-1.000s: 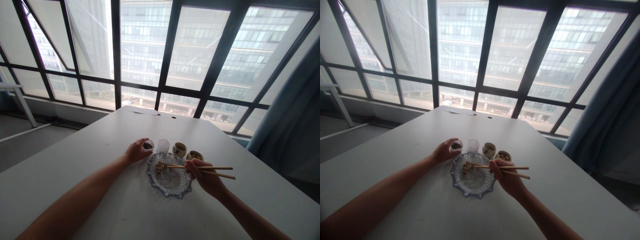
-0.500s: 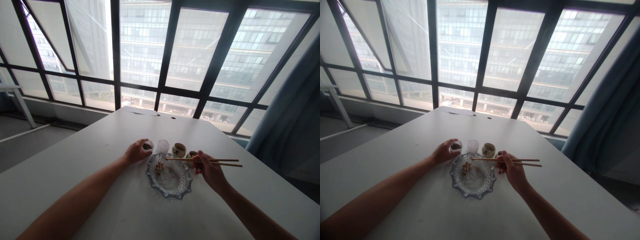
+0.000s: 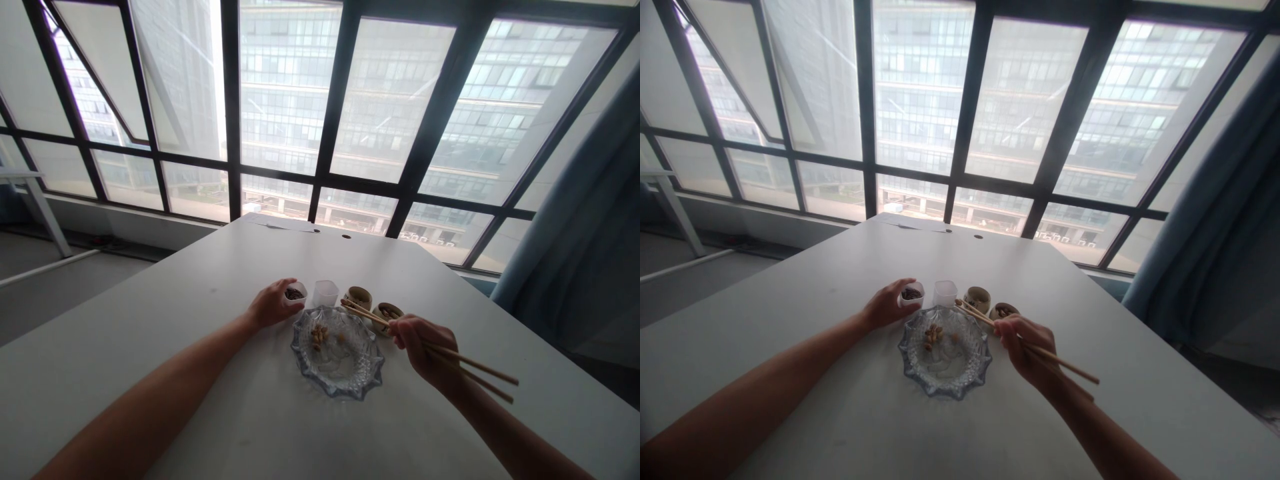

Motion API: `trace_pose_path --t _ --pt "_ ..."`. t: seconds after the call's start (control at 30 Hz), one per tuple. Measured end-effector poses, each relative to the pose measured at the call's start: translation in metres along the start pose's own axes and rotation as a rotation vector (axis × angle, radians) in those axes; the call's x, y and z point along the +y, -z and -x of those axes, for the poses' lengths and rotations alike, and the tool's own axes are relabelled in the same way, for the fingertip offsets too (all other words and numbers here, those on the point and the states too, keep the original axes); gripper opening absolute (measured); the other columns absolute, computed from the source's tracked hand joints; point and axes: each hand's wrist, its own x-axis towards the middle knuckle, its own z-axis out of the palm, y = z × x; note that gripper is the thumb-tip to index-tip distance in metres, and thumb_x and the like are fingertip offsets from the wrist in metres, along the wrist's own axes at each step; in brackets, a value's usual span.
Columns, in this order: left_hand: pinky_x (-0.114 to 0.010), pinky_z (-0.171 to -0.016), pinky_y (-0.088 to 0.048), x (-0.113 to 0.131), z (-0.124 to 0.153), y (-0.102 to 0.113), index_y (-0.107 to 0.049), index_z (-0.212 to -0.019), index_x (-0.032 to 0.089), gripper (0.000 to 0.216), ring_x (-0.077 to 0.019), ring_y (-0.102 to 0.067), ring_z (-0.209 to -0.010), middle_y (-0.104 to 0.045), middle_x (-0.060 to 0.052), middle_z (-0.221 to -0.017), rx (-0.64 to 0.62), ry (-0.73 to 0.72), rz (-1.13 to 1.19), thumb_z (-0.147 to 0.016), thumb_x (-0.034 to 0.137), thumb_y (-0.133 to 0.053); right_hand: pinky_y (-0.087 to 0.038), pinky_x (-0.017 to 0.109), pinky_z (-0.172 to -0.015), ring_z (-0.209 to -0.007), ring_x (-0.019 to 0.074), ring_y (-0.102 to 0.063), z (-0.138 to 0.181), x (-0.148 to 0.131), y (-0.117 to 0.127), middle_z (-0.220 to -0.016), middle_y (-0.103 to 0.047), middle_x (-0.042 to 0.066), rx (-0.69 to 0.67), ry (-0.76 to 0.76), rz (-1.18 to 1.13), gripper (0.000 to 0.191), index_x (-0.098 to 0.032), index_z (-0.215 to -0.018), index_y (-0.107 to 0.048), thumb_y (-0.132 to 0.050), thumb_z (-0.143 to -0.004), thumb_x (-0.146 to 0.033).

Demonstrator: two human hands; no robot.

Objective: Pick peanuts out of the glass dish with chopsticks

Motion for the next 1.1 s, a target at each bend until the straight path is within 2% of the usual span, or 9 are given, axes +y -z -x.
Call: trace_pose_path --t 0.07,0.13,0.27,0.33,0.47,0.6,0.83,1.0,1.1 --pt "-0.044 -0.098 -0.052 0.0 0.0 0.0 -0.055 -0.131 0.018 0.061 -0.0302 -0.065 -0.111 -0.066 -0.014 -0.127 -0.009 0.002 0.0 -0.078 0.046 -0.068 -0.05 0.022 -0.047 -0.049 0.0128 -0.063 0.001 -0.005 0.003 -0.067 -0.071 0.004 -0.095 0.235 0.146 0.017 -0.02 -0.078 -0.073 -0.061 -0.091 -0.02" --pt "-0.043 -0.098 -0.052 -0.001 0.0 0.0 -0.055 -0.131 0.018 0.062 -0.0294 -0.066 -0.111 -0.066 -0.013 -0.127 -0.008 0.0 0.006 -0.078 0.046 -0.069 -0.051 0.022 -0.05 -0.053 0.0137 -0.066 0.0 -0.006 0.005 -0.071 -0.071 0.004 -0.139 0.377 0.222 0.015 -0.02 -0.083 -0.072 -0.06 -0.089 -0.013" --pt "-0.042 -0.098 -0.052 -0.003 0.0 -0.001 -0.055 -0.131 0.019 0.062 -0.0289 -0.066 -0.11 -0.066 -0.013 -0.127 0.0 -0.006 0.019 -0.077 0.048 -0.069 -0.053 0.022 -0.052 -0.057 0.0142 -0.067 -0.001 0.0 0.006 -0.073 -0.072 0.004 -0.171 0.467 0.248 0.014 -0.02 -0.088 -0.071 -0.061 -0.087 -0.01" --pt "-0.043 -0.098 -0.052 -0.003 0.0 -0.002 -0.056 -0.13 0.018 0.062 -0.0294 -0.066 -0.111 -0.066 -0.013 -0.127 -0.001 -0.005 0.021 -0.077 0.048 -0.069 -0.052 0.023 -0.053 -0.057 0.0143 -0.067 -0.001 0.005 0.006 -0.074 -0.072 0.004 -0.111 0.392 0.239 0.013 -0.02 -0.085 -0.071 -0.06 -0.089 -0.013" --pt "-0.042 -0.098 -0.052 -0.003 0.0 -0.002 -0.056 -0.131 0.019 0.062 -0.0285 -0.066 -0.111 -0.066 -0.012 -0.127 -0.006 0.006 0.02 -0.077 0.047 -0.069 -0.051 0.025 -0.049 -0.049 0.0139 -0.062 0.0 0.018 0.01 -0.064 -0.069 0.002 0.113 0.093 0.212 0.024 -0.02 -0.078 -0.07 -0.056 -0.096 -0.027" --pt "-0.042 -0.098 -0.052 -0.002 -0.001 -0.002 -0.057 -0.13 0.02 0.061 -0.0288 -0.066 -0.11 -0.067 -0.012 -0.126 0.0 0.014 0.012 -0.076 0.046 -0.07 -0.052 0.027 -0.05 -0.047 0.0147 -0.061 -0.002 0.03 0.015 -0.059 -0.067 0.003 0.229 -0.001 0.276 0.033 -0.019 -0.073 -0.068 -0.055 -0.097 -0.038" --pt "-0.042 -0.098 -0.052 -0.002 -0.001 -0.002 -0.057 -0.129 0.019 0.06 -0.0289 -0.066 -0.111 -0.067 -0.012 -0.126 0.005 0.02 0.008 -0.076 0.046 -0.069 -0.054 0.03 -0.052 -0.053 0.0182 -0.065 -0.006 0.035 0.014 -0.06 -0.069 0.004 0.081 -0.1 0.271 0.035 -0.019 -0.079 -0.069 -0.056 -0.095 -0.048" --pt "-0.041 -0.098 -0.052 -0.004 -0.001 -0.004 -0.057 -0.129 0.019 0.06 -0.0284 -0.066 -0.11 -0.067 -0.012 -0.127 0.003 0.012 0.027 -0.076 0.046 -0.07 -0.054 0.028 -0.049 -0.05 0.0169 -0.063 -0.009 0.019 0.012 -0.058 -0.068 0.005 0.148 -0.132 0.146 0.041 -0.018 -0.078 -0.069 -0.053 -0.096 -0.051" --pt "-0.041 -0.098 -0.052 -0.004 -0.001 -0.003 -0.057 -0.129 0.019 0.061 -0.0283 -0.066 -0.11 -0.067 -0.012 -0.126 0.001 0.013 0.031 -0.076 0.046 -0.069 -0.05 0.026 -0.042 -0.043 0.0147 -0.059 -0.01 0.005 0.009 -0.05 -0.064 0.003 0.031 -0.131 0.066 0.048 -0.018 -0.068 -0.068 -0.051 -0.096 -0.054"
